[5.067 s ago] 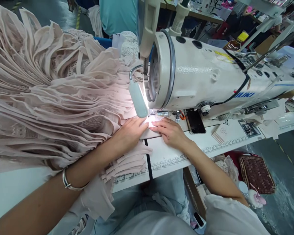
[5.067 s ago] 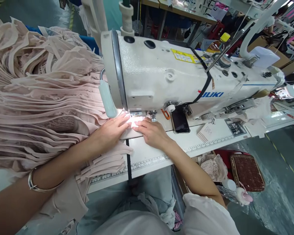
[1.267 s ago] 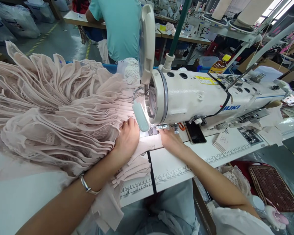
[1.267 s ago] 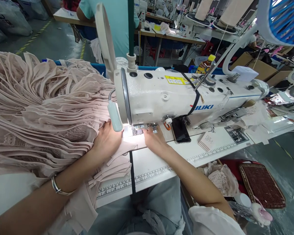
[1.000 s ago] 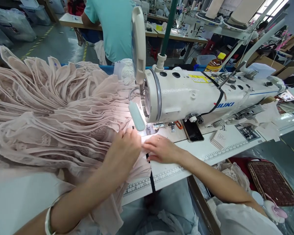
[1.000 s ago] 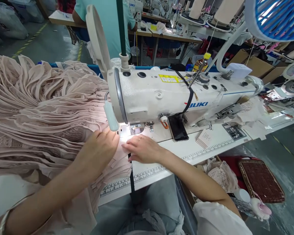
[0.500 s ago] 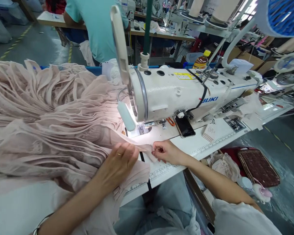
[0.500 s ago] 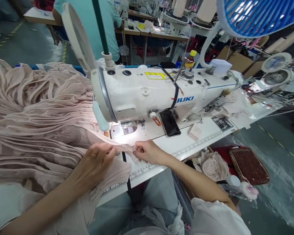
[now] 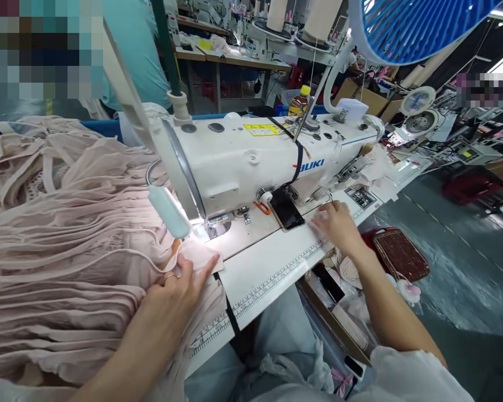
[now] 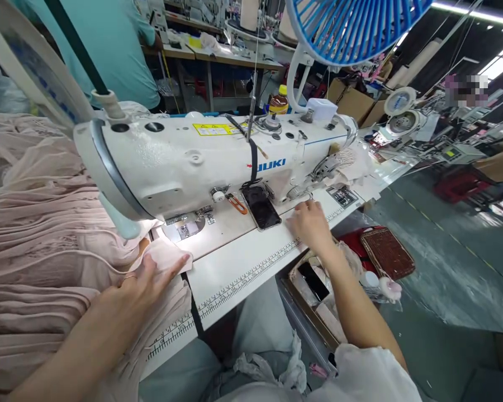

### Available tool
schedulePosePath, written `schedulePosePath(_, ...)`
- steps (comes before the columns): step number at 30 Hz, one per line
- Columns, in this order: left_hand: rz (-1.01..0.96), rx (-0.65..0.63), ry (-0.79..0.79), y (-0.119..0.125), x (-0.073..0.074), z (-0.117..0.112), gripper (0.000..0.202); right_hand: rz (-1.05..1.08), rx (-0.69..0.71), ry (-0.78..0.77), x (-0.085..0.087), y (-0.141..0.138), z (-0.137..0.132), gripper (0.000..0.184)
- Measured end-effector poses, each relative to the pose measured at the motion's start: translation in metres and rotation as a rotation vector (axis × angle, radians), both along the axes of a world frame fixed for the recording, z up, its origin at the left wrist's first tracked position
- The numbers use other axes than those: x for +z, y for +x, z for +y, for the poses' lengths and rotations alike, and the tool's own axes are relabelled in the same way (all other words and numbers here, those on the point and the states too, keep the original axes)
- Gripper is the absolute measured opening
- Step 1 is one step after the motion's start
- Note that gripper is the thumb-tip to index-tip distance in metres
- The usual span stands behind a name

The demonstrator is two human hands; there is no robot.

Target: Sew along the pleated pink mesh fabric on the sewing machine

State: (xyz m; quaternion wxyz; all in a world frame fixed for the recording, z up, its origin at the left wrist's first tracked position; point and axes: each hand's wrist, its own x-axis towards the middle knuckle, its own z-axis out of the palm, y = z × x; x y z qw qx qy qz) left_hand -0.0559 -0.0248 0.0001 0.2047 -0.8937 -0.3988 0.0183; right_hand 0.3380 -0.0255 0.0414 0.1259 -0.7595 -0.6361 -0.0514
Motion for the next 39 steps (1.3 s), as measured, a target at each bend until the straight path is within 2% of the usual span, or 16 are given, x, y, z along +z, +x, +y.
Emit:
schedulePosePath(3,0.005,-0.133,-0.010,0.013,0.016,0.013,0.068,-0.018,-0.033,-0.112,0.002,0.044,0.002,0.023)
schedulePosePath(5,-0.030,-0.274,0.036,0.018,0.017,0.026,0.058,0.038,-0.011,-0.143,0.004,0.057,0.002,0.017)
schedulePosePath(7,-0.106,-0.379,0.062,0.017,0.008,0.037,0.052,0.071,0.021,-0.137,0.007,0.059,0.002,0.015)
schedulePosePath(9,-0.211,-0.420,0.045,0.012,-0.007,0.044,0.051,0.044,-0.015,-0.040,0.010,0.052,0.000,0.023)
schedulePosePath(12,-0.329,-0.384,-0.027,0.001,-0.024,0.049,0.058,0.026,-0.151,0.264,0.011,0.020,-0.002,0.029)
schedulePosePath(14,-0.361,-0.350,-0.038,-0.003,-0.027,0.051,0.061,0.208,-0.090,0.345,0.008,-0.013,-0.001,0.028)
schedulePosePath(15,-0.357,-0.345,-0.029,-0.003,-0.027,0.052,0.061,0.358,0.012,0.279,0.005,-0.031,0.001,0.027)
schedulePosePath(18,-0.303,-0.395,-0.008,0.001,-0.024,0.053,0.054,0.788,0.365,-0.106,-0.006,-0.084,0.013,0.027)
schedulePosePath(19,-0.288,-0.412,-0.008,0.003,-0.023,0.051,0.053,0.876,0.445,-0.196,-0.010,-0.097,0.018,0.025)
schedulePosePath(21,-0.270,-0.397,-0.013,0.008,-0.025,0.045,0.054,0.956,0.533,-0.261,-0.017,-0.117,0.027,0.029)
schedulePosePath(23,-0.268,-0.314,-0.019,0.014,-0.027,0.037,0.056,0.860,0.555,-0.204,-0.021,-0.128,0.034,0.028)
schedulePosePath(28,-0.225,-0.208,-0.074,0.032,-0.020,0.024,0.050,0.089,0.633,-0.120,-0.025,-0.145,0.039,0.020)
schedulePosePath(30,-0.196,-0.194,-0.050,0.035,-0.013,0.026,0.046,-0.082,0.706,-0.141,-0.024,-0.151,0.042,0.021)
schedulePosePath(32,-0.181,-0.197,-0.007,0.034,-0.007,0.028,0.045,-0.088,0.739,-0.174,-0.022,-0.154,0.048,0.015)
schedulePosePath(34,-0.171,-0.203,0.029,0.031,-0.004,0.031,0.045,0.016,0.751,-0.247,-0.020,-0.153,0.057,0.011)
schedulePosePath(39,-0.183,-0.261,0.073,0.023,-0.003,0.033,0.048,0.224,0.742,-0.376,-0.019,-0.144,0.072,0.018)
